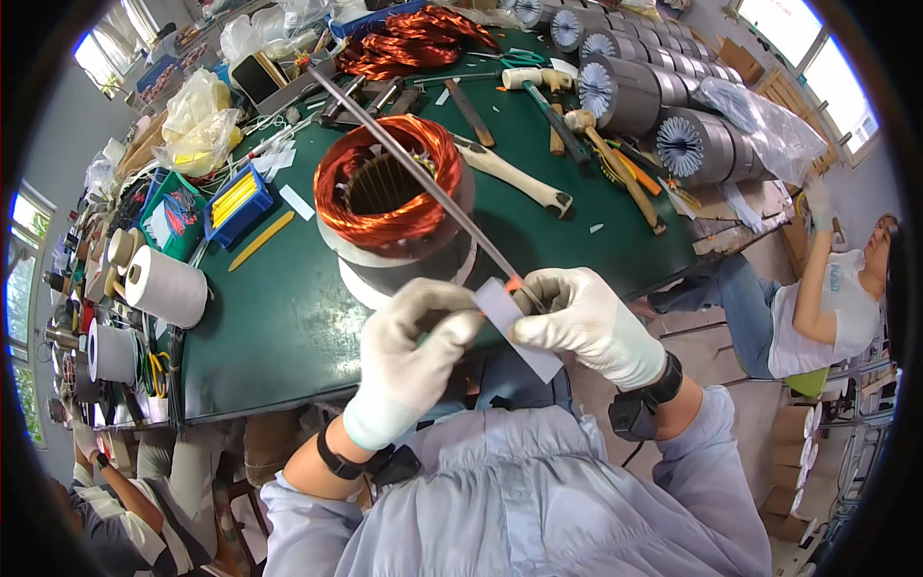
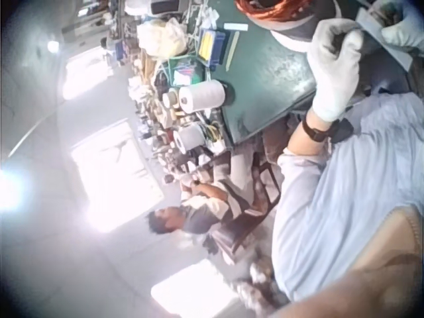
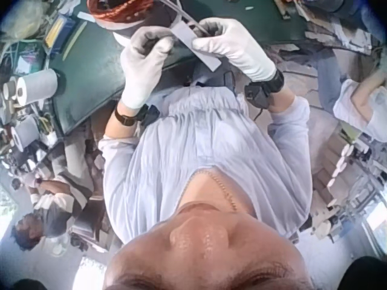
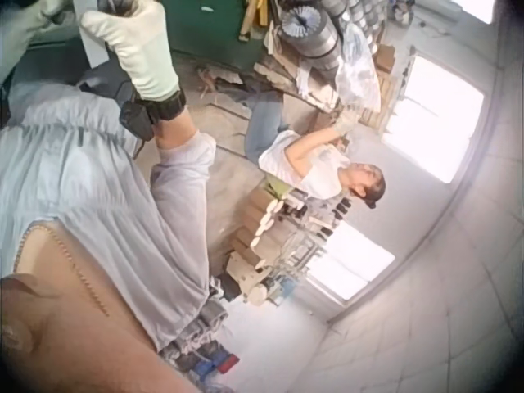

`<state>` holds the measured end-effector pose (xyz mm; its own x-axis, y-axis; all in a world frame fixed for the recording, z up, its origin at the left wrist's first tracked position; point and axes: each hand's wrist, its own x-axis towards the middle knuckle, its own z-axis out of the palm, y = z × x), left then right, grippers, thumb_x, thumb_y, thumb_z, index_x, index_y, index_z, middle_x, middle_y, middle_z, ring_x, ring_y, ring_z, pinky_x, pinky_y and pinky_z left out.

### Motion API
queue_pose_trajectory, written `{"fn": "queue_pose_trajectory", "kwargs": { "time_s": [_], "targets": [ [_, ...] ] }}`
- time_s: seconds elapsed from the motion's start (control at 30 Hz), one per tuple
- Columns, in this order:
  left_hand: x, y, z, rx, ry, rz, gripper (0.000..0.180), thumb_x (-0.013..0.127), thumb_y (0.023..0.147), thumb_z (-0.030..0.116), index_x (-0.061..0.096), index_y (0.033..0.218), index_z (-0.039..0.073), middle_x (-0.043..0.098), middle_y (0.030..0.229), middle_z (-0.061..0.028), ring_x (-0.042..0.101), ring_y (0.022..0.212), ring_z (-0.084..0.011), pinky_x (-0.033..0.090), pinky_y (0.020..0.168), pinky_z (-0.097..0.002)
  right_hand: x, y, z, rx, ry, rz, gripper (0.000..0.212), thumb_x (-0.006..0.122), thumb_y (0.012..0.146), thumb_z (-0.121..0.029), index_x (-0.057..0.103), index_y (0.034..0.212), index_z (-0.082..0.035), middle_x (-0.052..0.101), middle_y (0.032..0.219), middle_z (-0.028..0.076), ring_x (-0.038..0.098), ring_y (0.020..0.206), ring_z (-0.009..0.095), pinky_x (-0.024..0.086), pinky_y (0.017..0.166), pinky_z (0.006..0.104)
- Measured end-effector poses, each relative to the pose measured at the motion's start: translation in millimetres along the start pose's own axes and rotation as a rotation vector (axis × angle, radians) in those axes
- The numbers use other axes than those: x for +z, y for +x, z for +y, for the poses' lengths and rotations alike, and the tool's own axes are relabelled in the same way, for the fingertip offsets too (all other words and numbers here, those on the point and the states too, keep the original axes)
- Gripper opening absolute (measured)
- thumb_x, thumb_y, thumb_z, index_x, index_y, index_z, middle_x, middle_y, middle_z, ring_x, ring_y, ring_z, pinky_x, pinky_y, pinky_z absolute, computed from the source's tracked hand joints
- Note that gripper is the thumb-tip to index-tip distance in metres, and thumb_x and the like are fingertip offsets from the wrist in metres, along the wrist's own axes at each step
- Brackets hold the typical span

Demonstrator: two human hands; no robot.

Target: The recorder uses a mallet and a hand tool to shape copper windings and insert insulation paper into an electric motor stator.

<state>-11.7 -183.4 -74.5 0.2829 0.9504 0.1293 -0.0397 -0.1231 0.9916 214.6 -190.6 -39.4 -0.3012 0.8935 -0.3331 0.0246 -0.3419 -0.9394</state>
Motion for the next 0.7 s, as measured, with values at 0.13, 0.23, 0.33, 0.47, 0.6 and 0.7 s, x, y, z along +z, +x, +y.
{"fn": "queue_pose_trajectory", "kwargs": {
  "time_s": [0.13, 0.23, 0.33, 0.47, 0.6, 0.7],
  "targets": [
    [-42.5, -42.5, -4.7, 0.122, 0.257, 0.425, 0.015, 0.064, 0.101, 0.014, 0.065, 0.104, -0.001, 0.069, 0.093, -0.0063, 0.065, 0.075, -0.0093, 0.051, 0.065, -0.0239, -0.2, -2.2, 21.0, -0.006, 0.004, 0.068, 0.026, 0.08, 0.089, -0.028, 0.076, 0.1, -0.004, 0.064, 0.082, -0.006, 0.052, 0.072, 0.003, 0.041, 0.064, 0.0202],
    [-123.9, -82.3, -9.0, -0.257, 1.188, 0.568, 0.017, 0.063, 0.098, 0.009, 0.064, 0.114, 0.001, 0.071, 0.101, -0.0144, 0.068, 0.078, -0.0217, 0.053, 0.071, -0.0329, -3.2, -2.1, 37.3, -0.012, 0.032, 0.084, 0.027, 0.081, 0.089, -0.027, 0.076, 0.102, -0.004, 0.065, 0.082, -0.007, 0.052, 0.07, 0.002, 0.04, 0.062, 0.0195],
    [-189.2, -150.2, -16.3, -0.232, 1.487, 0.519, 0.039, 0.066, 0.091, 0.004, 0.061, 0.13, 0.004, 0.066, 0.127, -0.0217, 0.065, 0.109, -0.0382, 0.051, 0.096, -0.0459, 3.8, 0.1, 31.7, 0.0, 0.055, 0.067, 0.028, 0.082, 0.089, -0.027, 0.075, 0.102, -0.003, 0.066, 0.083, -0.006, 0.052, 0.068, 0.002, 0.04, 0.06, 0.0192],
    [-148.7, -149.7, 3.9, -0.052, 1.385, 0.571, 0.054, 0.066, 0.09, 0.003, 0.054, 0.143, 0.003, 0.059, 0.139, -0.0214, 0.056, 0.129, -0.0378, 0.041, 0.112, -0.0457, 2.8, 16.6, 49.7, -0.015, 0.307, -0.037, 0.03, 0.074, 0.098, -0.025, 0.066, 0.114, 0.0, 0.072, 0.093, 0.001, 0.049, 0.064, 0.001, 0.039, 0.057, 0.0186],
    [-70.9, -101.1, 17.1, -0.183, 0.748, 0.257, 0.029, 0.061, 0.095, 0.007, 0.069, 0.122, -0.002, 0.073, 0.112, -0.0169, 0.071, 0.101, -0.0261, 0.054, 0.091, -0.0352, 0.3, 22.6, 56.3, -0.076, 0.377, -0.136, 0.051, 0.08, 0.091, -0.046, 0.061, 0.104, 0.0, 0.071, 0.091, 0.007, 0.041, 0.058, 0.001, 0.03, 0.052, 0.0172],
    [-32.0, -45.1, 9.6, -0.096, 0.653, -0.194, 0.041, 0.059, 0.103, 0.025, 0.06, 0.133, -0.002, 0.069, 0.112, -0.0211, 0.071, 0.099, -0.0334, 0.054, 0.091, -0.039, -9.4, 12.9, 56.9, -0.081, 0.274, -0.111, 0.049, 0.077, 0.094, -0.043, 0.059, 0.105, 0.001, 0.07, 0.095, 0.009, 0.051, 0.067, 0.004, 0.041, 0.059, 0.0193]
  ]
}}
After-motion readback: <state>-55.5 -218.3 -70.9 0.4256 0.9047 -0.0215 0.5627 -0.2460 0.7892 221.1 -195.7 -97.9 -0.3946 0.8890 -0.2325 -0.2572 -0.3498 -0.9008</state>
